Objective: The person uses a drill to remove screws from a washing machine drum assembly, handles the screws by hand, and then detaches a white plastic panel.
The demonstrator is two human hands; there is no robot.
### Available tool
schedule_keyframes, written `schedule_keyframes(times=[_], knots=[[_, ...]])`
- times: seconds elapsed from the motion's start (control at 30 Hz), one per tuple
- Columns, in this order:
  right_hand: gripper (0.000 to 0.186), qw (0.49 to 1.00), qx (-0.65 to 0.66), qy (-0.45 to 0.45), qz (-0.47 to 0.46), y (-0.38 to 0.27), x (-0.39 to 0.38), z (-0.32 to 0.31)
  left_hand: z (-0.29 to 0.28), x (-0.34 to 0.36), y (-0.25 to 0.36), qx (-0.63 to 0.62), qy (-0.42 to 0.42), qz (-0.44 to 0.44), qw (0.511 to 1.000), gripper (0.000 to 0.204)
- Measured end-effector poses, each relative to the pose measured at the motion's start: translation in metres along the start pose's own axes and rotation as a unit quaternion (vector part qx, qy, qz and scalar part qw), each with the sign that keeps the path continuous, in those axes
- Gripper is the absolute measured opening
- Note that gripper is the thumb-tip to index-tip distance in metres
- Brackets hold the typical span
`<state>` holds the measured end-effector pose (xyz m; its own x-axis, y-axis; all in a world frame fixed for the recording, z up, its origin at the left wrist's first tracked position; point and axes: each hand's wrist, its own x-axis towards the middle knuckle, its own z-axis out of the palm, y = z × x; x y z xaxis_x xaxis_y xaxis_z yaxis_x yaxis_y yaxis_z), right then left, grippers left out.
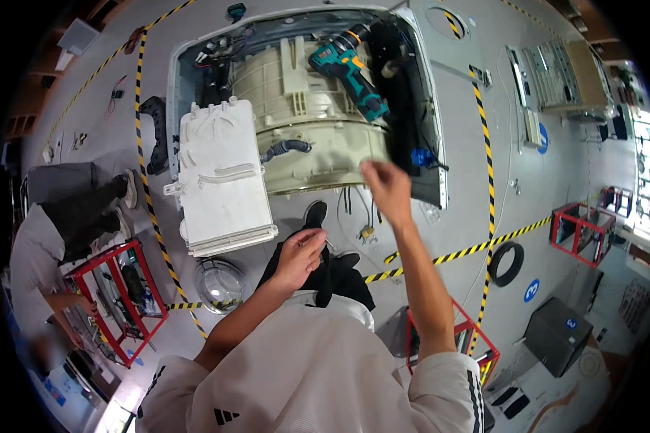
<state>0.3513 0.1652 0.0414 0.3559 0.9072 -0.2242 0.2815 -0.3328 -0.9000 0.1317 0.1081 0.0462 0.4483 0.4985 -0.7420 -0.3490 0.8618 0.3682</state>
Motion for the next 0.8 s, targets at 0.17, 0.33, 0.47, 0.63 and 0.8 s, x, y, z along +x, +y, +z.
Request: schedule_keyframes(times=[0.17, 0.33, 0.47, 0.63, 0.8], knots=[[0.025, 0.941, 0.24, -0.123, 0.203, 0.019, -0.112, 0.013, 0.004, 0.02, -0.009, 0.014, 0.028, -0.005, 1.0, 0.019], [0.021, 0.931, 0.287, -0.018, 0.223, 0.048, -0.14, 0.028, 0.006, 0.042, -0.026, 0.036, 0.019, -0.033, 0.999, 0.018], [0.019, 0.915, 0.328, 0.052, 0.231, 0.07, -0.14, 0.042, -0.005, 0.067, -0.031, 0.074, -0.005, -0.067, 0.995, 0.022], [0.019, 0.901, 0.351, 0.128, 0.22, 0.092, -0.11, 0.05, -0.025, 0.131, -0.029, 0.062, 0.076, -0.012, 0.995, 0.03], [0.02, 0.905, 0.354, 0.15, 0.182, 0.09, -0.063, 0.059, -0.055, 0.184, -0.019, 0.037, 0.084, 0.039, 0.995, 0.013]])
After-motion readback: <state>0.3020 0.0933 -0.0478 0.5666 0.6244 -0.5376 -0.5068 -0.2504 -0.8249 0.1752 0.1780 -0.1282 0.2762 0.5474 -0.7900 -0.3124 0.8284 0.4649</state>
